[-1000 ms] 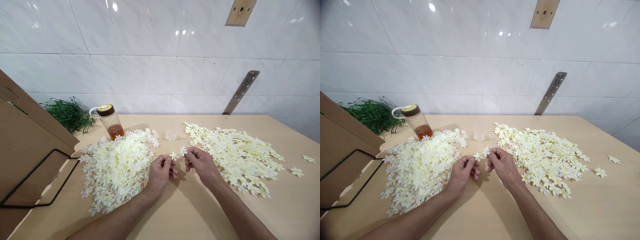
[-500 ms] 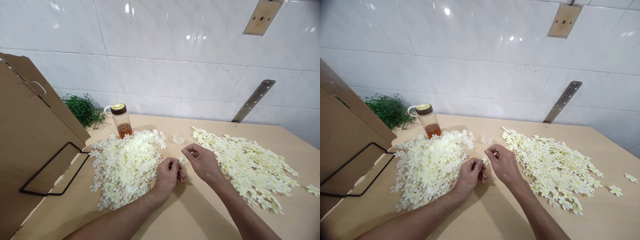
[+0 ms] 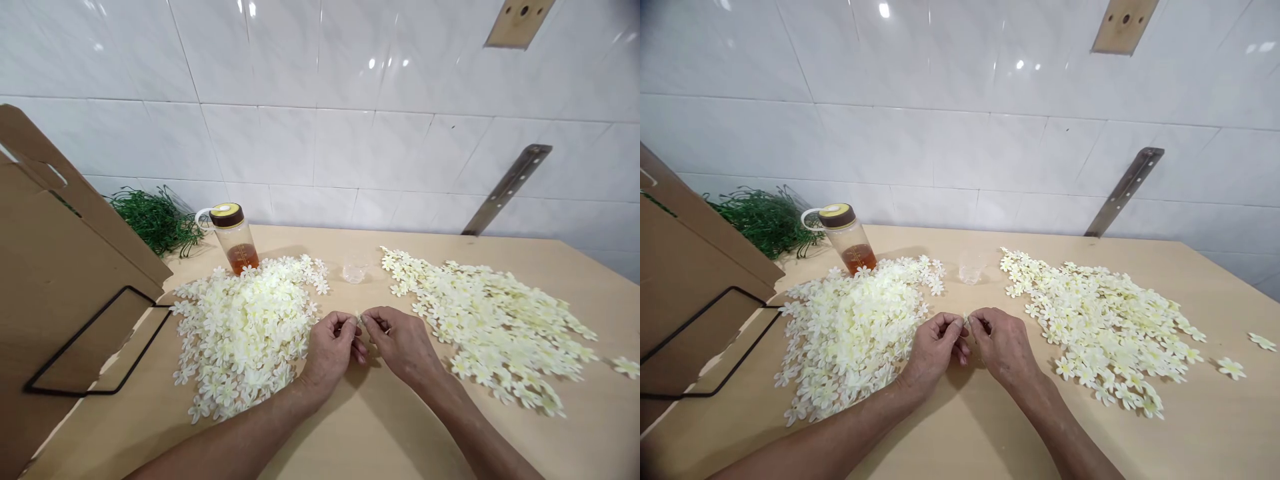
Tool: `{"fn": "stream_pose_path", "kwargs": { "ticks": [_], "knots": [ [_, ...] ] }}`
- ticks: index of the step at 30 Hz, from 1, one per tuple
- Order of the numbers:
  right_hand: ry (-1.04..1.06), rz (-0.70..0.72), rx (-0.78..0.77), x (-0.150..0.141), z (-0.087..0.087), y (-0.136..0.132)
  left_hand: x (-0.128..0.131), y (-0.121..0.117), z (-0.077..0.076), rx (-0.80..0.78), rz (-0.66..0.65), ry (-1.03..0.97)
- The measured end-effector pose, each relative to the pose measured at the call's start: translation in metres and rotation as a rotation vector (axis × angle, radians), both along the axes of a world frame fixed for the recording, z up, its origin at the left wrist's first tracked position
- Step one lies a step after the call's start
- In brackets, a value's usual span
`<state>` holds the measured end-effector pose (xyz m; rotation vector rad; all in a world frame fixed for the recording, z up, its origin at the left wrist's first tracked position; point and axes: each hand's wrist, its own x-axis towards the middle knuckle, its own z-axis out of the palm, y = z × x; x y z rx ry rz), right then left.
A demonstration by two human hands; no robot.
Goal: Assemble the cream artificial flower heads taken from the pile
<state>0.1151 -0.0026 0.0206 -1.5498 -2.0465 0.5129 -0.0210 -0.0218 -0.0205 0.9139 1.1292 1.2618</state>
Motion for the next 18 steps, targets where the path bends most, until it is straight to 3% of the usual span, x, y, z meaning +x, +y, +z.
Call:
{"fn": "stream_pose_path", "kwargs": {
  "ticks": [18],
  "knots": [
    [0.266, -0.098, -0.112, 0.004, -0.010, -0.001, 0.000, 0.000, 0.001, 0.003, 0.011, -0.033]
  ]
}}
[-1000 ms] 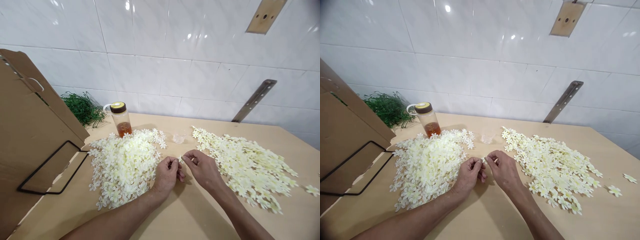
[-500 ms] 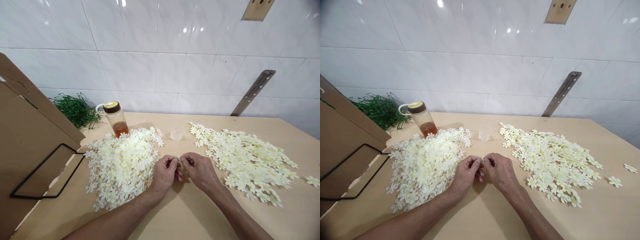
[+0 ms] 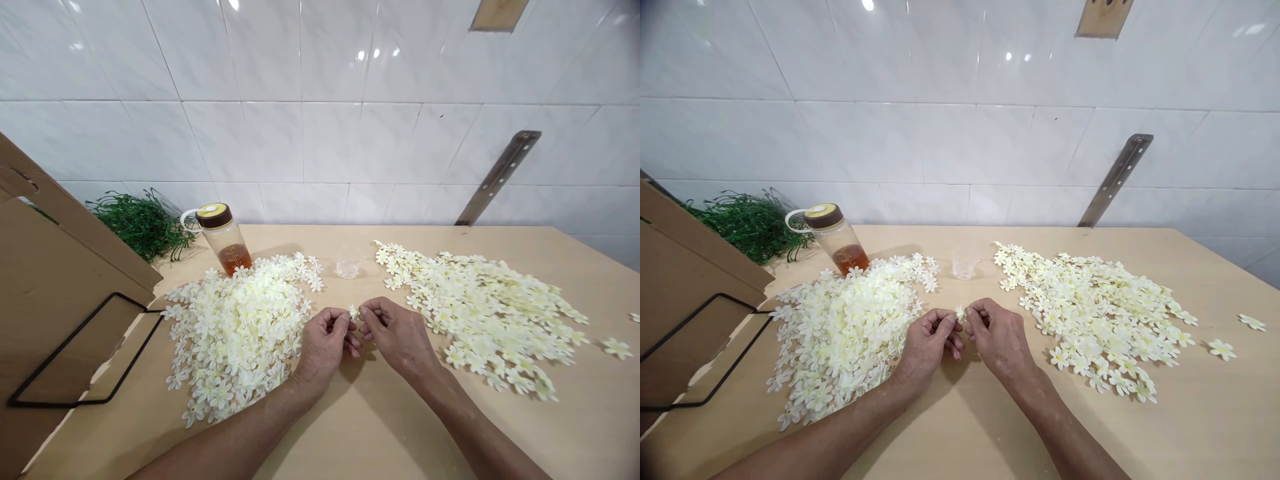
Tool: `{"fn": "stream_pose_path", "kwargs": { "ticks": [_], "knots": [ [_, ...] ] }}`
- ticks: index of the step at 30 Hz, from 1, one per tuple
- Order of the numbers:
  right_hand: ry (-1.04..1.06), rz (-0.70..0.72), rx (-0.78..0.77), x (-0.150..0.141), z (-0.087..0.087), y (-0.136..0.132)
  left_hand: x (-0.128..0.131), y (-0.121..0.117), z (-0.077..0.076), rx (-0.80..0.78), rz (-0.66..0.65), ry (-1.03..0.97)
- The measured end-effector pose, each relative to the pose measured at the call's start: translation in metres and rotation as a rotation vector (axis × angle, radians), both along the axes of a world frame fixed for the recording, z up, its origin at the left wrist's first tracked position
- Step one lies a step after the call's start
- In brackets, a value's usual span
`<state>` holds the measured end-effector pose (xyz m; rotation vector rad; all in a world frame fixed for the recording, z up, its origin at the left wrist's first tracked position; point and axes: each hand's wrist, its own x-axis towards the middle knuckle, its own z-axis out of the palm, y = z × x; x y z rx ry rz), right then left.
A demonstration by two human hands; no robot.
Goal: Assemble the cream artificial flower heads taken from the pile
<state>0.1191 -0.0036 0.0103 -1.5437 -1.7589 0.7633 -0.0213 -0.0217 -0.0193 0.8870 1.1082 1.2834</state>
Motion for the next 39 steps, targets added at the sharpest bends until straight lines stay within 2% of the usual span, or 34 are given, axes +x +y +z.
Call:
{"fn": "stream_pose_path", "kwargs": {
  "ticks": [6, 15, 25, 35, 39],
  "knots": [
    [-0.060, 0.040, 0.050, -0.0016, 0.0038, -0.0025, 0.0012, -0.0010, 0.0013, -0.001, 0.012, 0.022],
    [0.158, 0.108, -0.178, 0.0042, 0.0045, 0.0025, -0.0024, 0.0004, 0.0010, 0.028, -0.039, 0.030],
    [0.000, 0.096, 0.027, -0.0028, 0.0050, -0.0054, -0.0029, 0.0010, 0.0008, 0.016, -0.023, 0.019],
    [0.037, 0.026, -0.036, -0.0012, 0.0011, -0.0029, -0.0031, 0.0003, 0.0050, 0.007, -0.035, -0.015],
    [0.133, 0.079, -0.083, 0.0004, 0.0047, -0.0013, -0.0039, 0.0009, 0.0043, 0.015, -0.024, -0.033]
  ]
}}
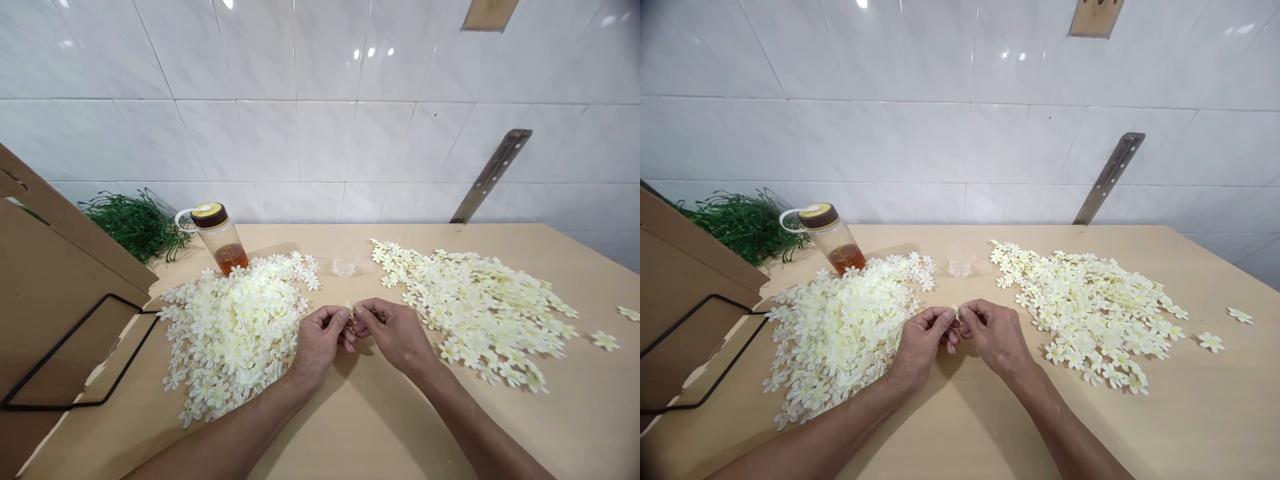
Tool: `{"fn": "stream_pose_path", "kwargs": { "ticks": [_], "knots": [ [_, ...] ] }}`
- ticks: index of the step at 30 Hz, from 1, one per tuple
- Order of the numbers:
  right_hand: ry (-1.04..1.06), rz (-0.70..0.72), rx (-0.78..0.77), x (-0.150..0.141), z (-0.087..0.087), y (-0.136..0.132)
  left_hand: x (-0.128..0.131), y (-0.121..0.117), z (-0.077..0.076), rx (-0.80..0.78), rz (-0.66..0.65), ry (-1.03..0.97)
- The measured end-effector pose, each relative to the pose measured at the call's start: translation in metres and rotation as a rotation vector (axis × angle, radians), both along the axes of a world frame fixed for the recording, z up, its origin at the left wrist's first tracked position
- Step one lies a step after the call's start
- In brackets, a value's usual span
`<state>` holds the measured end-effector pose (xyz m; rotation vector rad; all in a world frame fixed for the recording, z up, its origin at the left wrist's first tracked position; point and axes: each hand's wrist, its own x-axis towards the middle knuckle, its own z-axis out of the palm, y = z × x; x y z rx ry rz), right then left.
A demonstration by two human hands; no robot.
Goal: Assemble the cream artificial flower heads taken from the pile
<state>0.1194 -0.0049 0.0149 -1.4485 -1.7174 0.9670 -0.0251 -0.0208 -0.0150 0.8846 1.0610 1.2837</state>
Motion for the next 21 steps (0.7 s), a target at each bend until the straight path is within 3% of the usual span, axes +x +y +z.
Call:
{"fn": "stream_pose_path", "kwargs": {
  "ticks": [7, 15, 21],
  "knots": [
    [0.021, 0.038, -0.044, 0.0027, -0.0032, 0.0017, -0.0018, 0.0003, -0.0040, 0.034, -0.005, 0.040],
    [-0.157, 0.003, 0.141, -0.0028, 0.0013, -0.0049, 0.0003, -0.0023, -0.0012, 0.031, -0.004, 0.079],
    [-0.199, -0.025, 0.154, -0.0042, 0.0004, -0.0049, 0.0005, -0.0023, -0.0018, 0.027, -0.023, 0.074]
  ]
}}
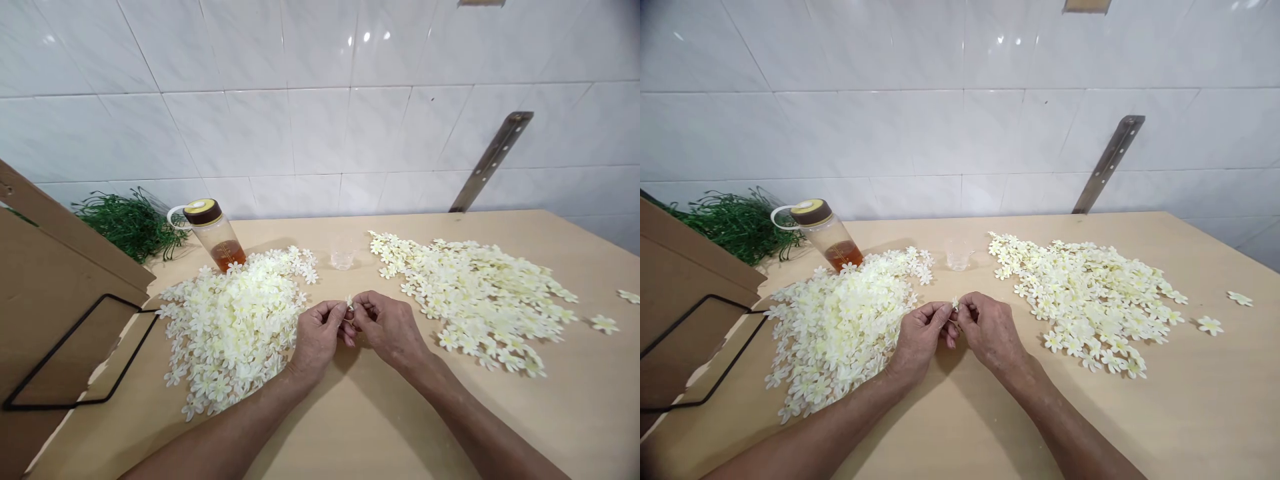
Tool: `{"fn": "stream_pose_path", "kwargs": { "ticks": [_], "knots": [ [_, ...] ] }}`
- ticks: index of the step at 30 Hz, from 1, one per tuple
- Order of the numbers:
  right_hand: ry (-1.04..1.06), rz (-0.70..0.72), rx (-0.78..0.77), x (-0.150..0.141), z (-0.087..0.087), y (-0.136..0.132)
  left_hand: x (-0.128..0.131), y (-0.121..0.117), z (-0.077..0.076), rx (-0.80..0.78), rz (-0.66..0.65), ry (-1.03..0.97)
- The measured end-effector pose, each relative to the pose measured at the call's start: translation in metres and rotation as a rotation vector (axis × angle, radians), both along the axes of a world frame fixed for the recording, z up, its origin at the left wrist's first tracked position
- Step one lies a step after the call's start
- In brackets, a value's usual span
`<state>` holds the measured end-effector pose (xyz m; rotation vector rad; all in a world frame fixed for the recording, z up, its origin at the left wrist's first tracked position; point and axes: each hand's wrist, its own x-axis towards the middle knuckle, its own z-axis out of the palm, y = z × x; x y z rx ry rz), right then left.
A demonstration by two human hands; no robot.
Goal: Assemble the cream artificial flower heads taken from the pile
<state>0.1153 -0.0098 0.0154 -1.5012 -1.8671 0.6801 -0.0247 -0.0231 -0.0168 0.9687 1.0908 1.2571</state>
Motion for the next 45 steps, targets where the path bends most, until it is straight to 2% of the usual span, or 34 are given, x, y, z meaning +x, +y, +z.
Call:
{"fn": "stream_pose_path", "kwargs": {
  "ticks": [15, 26, 45],
  "knots": [
    [0.022, -0.020, 0.006, 0.000, -0.002, 0.001, 0.001, 0.000, -0.004, 0.028, 0.008, -0.001],
    [0.078, 0.077, -0.050, 0.007, -0.005, 0.005, 0.000, -0.001, -0.003, 0.057, -0.005, -0.009],
    [0.096, 0.036, -0.112, 0.009, -0.005, 0.008, 0.000, 0.000, -0.005, 0.076, -0.041, 0.038]
  ]
}}
